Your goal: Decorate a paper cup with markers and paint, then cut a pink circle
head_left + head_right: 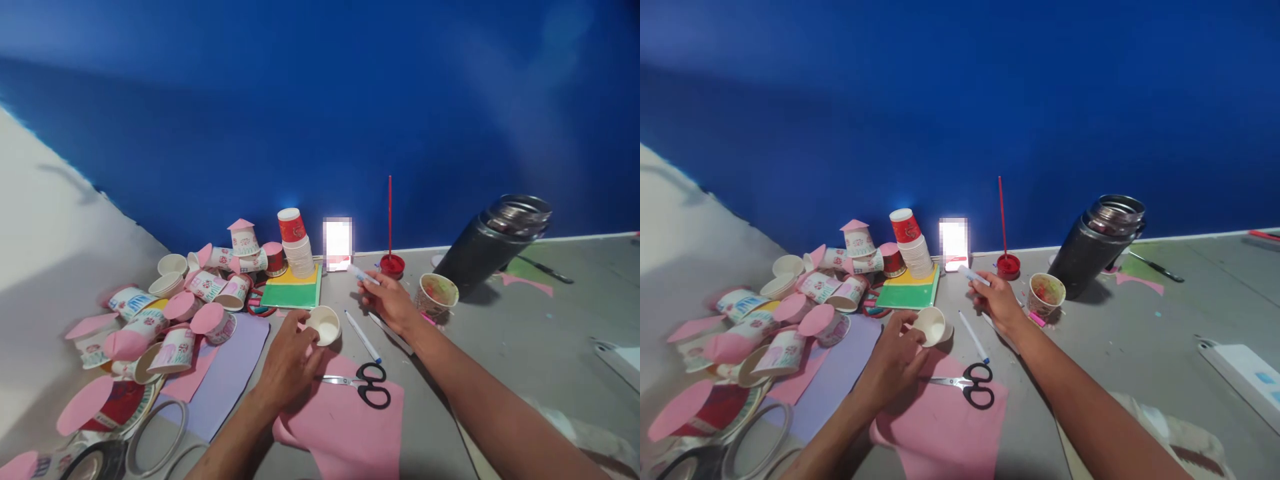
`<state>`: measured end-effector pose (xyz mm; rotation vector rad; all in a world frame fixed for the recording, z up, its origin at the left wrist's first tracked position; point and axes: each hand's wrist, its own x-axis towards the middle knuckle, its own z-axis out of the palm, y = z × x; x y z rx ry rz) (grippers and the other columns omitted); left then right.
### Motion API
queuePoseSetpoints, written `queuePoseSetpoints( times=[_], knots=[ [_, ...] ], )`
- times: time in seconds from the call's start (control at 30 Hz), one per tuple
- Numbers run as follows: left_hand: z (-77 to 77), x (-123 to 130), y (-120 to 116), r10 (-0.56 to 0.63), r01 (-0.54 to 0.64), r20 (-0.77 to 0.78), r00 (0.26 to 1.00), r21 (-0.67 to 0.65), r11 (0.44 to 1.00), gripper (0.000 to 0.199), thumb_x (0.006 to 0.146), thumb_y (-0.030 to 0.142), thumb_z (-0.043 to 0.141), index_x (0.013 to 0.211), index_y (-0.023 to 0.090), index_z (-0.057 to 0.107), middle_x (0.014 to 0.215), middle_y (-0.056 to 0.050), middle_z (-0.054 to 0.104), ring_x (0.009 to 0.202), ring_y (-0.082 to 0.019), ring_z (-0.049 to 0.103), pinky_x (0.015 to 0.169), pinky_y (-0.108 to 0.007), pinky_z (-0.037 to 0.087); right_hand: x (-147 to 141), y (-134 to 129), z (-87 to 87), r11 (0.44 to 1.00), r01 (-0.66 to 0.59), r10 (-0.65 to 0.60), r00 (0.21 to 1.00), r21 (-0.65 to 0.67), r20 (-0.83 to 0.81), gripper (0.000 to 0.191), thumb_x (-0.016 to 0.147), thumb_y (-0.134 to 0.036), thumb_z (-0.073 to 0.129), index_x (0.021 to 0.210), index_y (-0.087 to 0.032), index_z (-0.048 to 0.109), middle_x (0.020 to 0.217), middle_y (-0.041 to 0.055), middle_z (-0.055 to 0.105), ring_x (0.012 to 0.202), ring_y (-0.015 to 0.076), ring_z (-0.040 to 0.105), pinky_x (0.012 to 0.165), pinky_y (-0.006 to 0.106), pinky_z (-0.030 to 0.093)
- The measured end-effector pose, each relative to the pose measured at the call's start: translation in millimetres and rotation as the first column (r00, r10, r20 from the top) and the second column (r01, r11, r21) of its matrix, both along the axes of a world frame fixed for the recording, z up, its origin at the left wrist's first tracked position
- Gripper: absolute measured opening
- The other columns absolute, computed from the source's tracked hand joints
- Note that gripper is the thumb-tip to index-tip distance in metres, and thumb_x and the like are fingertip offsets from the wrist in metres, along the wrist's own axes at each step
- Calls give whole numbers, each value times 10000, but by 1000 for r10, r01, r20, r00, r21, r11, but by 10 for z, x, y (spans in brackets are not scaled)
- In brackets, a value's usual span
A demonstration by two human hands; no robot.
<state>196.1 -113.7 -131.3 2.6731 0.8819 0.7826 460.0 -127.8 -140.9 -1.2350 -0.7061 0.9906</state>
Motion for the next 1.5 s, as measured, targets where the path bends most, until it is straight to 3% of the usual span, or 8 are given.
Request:
queuePoseSetpoints(
  times=[0.23, 0.37, 0.63, 0.9, 1.07, 1.2, 1.33, 1.5],
  knots=[
    [-109, 27, 24, 85, -78, 32, 996, -184, 980, 850, 808, 367, 820, 1511, 246, 359, 1539, -196, 401, 1452, -400, 446, 1136, -624, 465, 71, 2, -50, 993, 118, -119, 993, 12, 27, 456, 609, -572, 896, 842, -199, 774, 645, -35, 562, 590, 114, 471, 506, 252, 441],
    [-138, 101, 32, 124, -98, 49, 991, -366, 925, 999, 781, 390, 840, 1590, 261, 268, 1594, -187, 418, 1477, -408, 440, 1166, -642, 425, 58, 31, -69, 989, 143, -144, 989, 23, 42, 541, 596, -685, 860, 791, -196, 733, 627, -37, 533, 592, 122, 482, 514, 266, 452],
    [-125, 247, 29, 92, -1, 154, 984, -505, 863, 971, 733, 325, 864, 1559, 225, 363, 1542, -162, 505, 1433, -347, 491, 1214, -543, 381, 86, -32, -8, 1000, 1, -1, 995, -3, -103, 682, 533, -783, 863, 862, -209, 696, 732, -30, 581, 632, 100, 549, 544, 224, 502],
    [5, 360, 55, 99, 0, 142, 985, -571, 821, 933, 747, 329, 846, 1549, 213, 385, 1582, -153, 492, 1407, -339, 526, 1184, -499, 419, 88, -149, 146, 984, -171, 174, 983, 46, -64, 482, 710, -602, 858, 1001, -239, 732, 855, 10, 653, 783, 168, 648, 681, 310, 596],
    [343, 208, 5, 89, -65, 29, 996, -479, 875, 896, 770, 366, 810, 1537, 183, 386, 1521, -184, 525, 1390, -377, 514, 1135, -547, 433, 92, -100, 93, 994, -104, 99, 988, 43, 118, 493, 651, -589, 848, 970, -230, 735, 900, 29, 690, 843, 193, 652, 725, 337, 583],
    [712, 22, -343, -47, 38, -12, 999, -408, 912, 326, 910, 338, 654, 1216, 224, 644, 1148, -72, 699, 1010, -243, 657, 878, -383, 536, 158, -14, -16, 999, 31, -44, 938, 43, 344, 390, 733, -538, 752, 935, -208, 711, 821, 12, 665, 764, 176, 591, 690, 319, 511],
    [673, -64, -713, -564, 282, -203, 800, -702, 654, 225, 902, 280, 673, 1125, 264, 700, 981, -15, 700, 851, -193, 659, 728, -292, 493, 226, 24, -86, 993, 117, -109, 807, 23, 580, 199, 779, -379, 701, 863, -200, 680, 796, 24, 681, 779, 206, 614, 795, 369, 509],
    [325, -169, -887, -589, 282, -484, 647, -566, 775, 360, 818, 312, 781, 1147, 275, 638, 1071, -28, 618, 842, -223, 639, 630, -301, 413, 272, 35, -155, 982, 177, -57, 617, -68, 785, 130, 793, -303, 691, 861, -199, 653, 878, 74, 727, 807, 246, 643, 825, 394, 500]
  ],
)
